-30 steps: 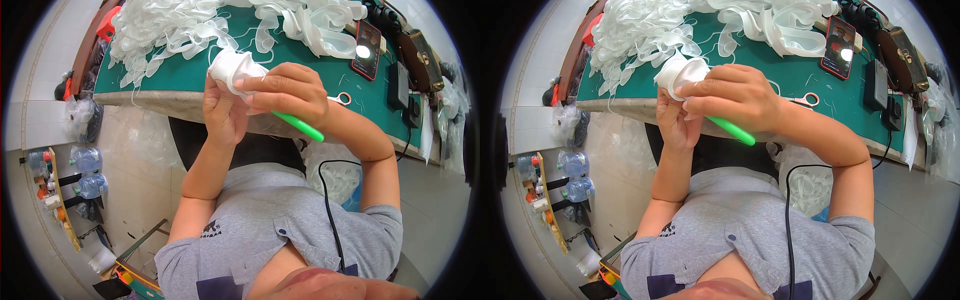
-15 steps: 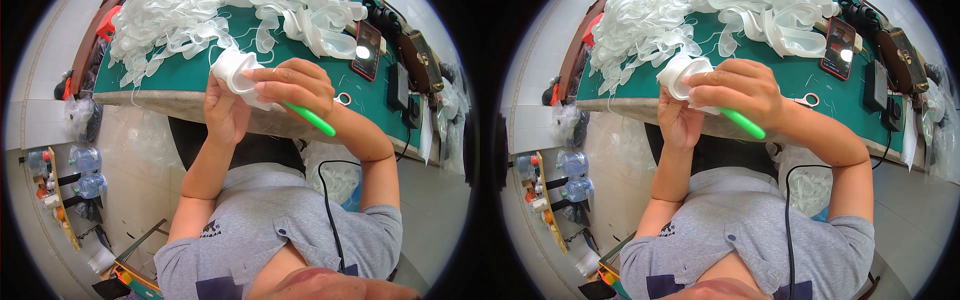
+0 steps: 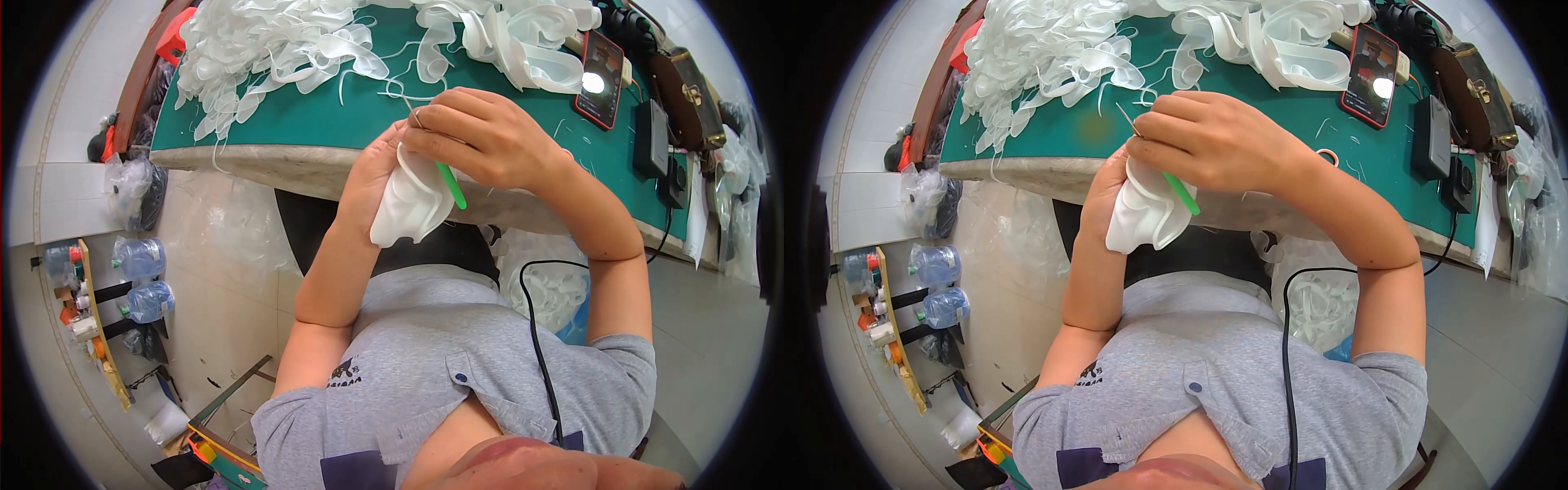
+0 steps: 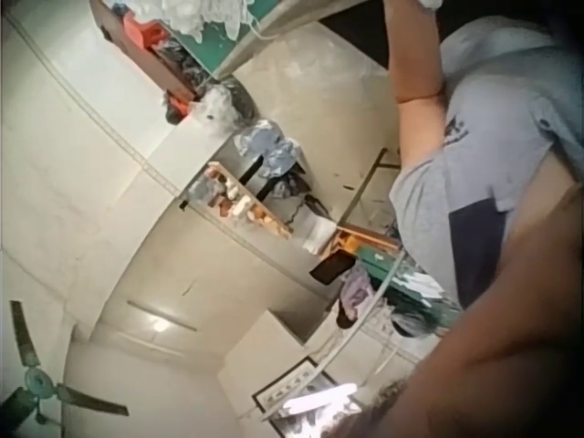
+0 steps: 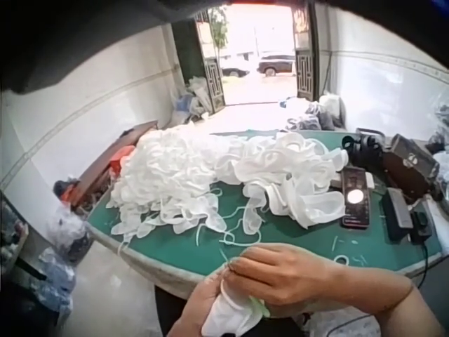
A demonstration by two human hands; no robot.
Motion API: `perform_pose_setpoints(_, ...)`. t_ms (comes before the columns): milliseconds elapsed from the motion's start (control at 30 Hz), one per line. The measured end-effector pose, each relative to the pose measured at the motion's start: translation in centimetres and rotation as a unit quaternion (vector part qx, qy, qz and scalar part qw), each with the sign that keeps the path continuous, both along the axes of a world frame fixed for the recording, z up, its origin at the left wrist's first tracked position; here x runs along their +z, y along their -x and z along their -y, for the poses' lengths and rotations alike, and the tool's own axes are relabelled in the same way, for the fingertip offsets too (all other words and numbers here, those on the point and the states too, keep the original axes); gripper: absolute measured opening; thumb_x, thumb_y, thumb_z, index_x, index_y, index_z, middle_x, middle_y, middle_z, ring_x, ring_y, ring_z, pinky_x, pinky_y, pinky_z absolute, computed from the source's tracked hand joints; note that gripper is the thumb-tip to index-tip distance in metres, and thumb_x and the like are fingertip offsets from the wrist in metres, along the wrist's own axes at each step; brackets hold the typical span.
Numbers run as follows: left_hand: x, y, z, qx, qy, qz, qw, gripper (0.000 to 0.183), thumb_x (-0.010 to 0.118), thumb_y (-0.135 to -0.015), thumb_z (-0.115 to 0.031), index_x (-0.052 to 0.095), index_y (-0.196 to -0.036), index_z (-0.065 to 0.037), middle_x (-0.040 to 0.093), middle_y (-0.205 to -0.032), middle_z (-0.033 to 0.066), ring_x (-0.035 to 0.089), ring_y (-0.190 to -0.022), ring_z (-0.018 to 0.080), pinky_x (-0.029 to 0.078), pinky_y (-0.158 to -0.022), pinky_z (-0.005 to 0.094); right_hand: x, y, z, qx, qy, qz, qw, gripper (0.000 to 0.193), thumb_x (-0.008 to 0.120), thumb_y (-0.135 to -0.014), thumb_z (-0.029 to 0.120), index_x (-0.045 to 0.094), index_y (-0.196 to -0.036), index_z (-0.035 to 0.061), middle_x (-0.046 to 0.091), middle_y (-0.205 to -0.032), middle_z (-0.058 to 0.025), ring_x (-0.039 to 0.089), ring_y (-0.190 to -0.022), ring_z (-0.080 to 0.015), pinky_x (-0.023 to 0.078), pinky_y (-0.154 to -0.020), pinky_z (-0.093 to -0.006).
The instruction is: Inspecting and trimming excess threads from white fabric bra cups using scissors and a cleaning tool.
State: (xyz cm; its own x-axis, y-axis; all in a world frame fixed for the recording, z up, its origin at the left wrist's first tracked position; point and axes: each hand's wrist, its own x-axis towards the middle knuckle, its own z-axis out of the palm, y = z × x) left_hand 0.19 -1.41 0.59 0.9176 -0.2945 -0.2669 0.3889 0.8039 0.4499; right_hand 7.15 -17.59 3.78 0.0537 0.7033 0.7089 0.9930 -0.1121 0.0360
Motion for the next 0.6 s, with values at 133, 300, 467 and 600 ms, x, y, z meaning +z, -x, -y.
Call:
perform_pose_setpoints(133,0.0,0.1,0.0,-0.008,0.015,-0.042,0.999,0.02,0.047,-0.098,-0.018,0.054,-0.111,-0.004,0.061,-0.098,0.0057,0.064,-0.085,0.0141,0.056,-0.074,0.0281,-0.7,0.0,0.1,-0.027,0.043,0.041,0.998,0.035,0.065,-0.065,0.011,0.064,-0.099,0.0009,0.058,-0.093,-0.0097,0.06,-0.083,-0.0238,0.052,-0.071,-0.0327)
perform_pose_setpoints(300,-1.9,-0.5,-0.8,-0.025,0.046,-0.037,0.998,0.018,0.047,-0.098,-0.014,0.054,-0.111,-0.004,0.061,-0.098,0.0064,0.064,-0.085,0.0154,0.056,-0.073,0.0293,-0.8,0.2,0.0,-0.032,0.087,0.032,0.995,0.038,0.064,-0.065,0.01,0.063,-0.101,-0.0009,0.058,-0.095,-0.0098,0.06,-0.086,-0.0232,0.052,-0.075,-0.0334)
perform_pose_setpoints(467,-1.6,-0.6,-0.7,-0.009,0.059,-0.052,0.997,0.019,0.047,-0.097,-0.01,0.053,-0.114,-0.004,0.061,-0.098,0.0077,0.064,-0.085,0.0157,0.057,-0.074,0.03,-0.9,0.1,0.0,-0.046,0.068,0.037,0.996,0.039,0.064,-0.067,0.01,0.062,-0.104,-0.0019,0.058,-0.095,-0.0102,0.061,-0.086,-0.0242,0.053,-0.076,-0.0337)
perform_pose_setpoints(600,-1.1,-0.7,-0.7,0.001,0.043,-0.059,0.997,0.02,0.046,-0.097,-0.009,0.053,-0.115,-0.004,0.061,-0.099,0.008,0.064,-0.086,0.0163,0.057,-0.075,0.0306,-0.7,-0.4,0.3,-0.034,0.043,0.024,0.998,0.04,0.065,-0.067,0.011,0.062,-0.105,-0.0024,0.059,-0.095,-0.0118,0.062,-0.083,-0.0244,0.053,-0.072,-0.0342)
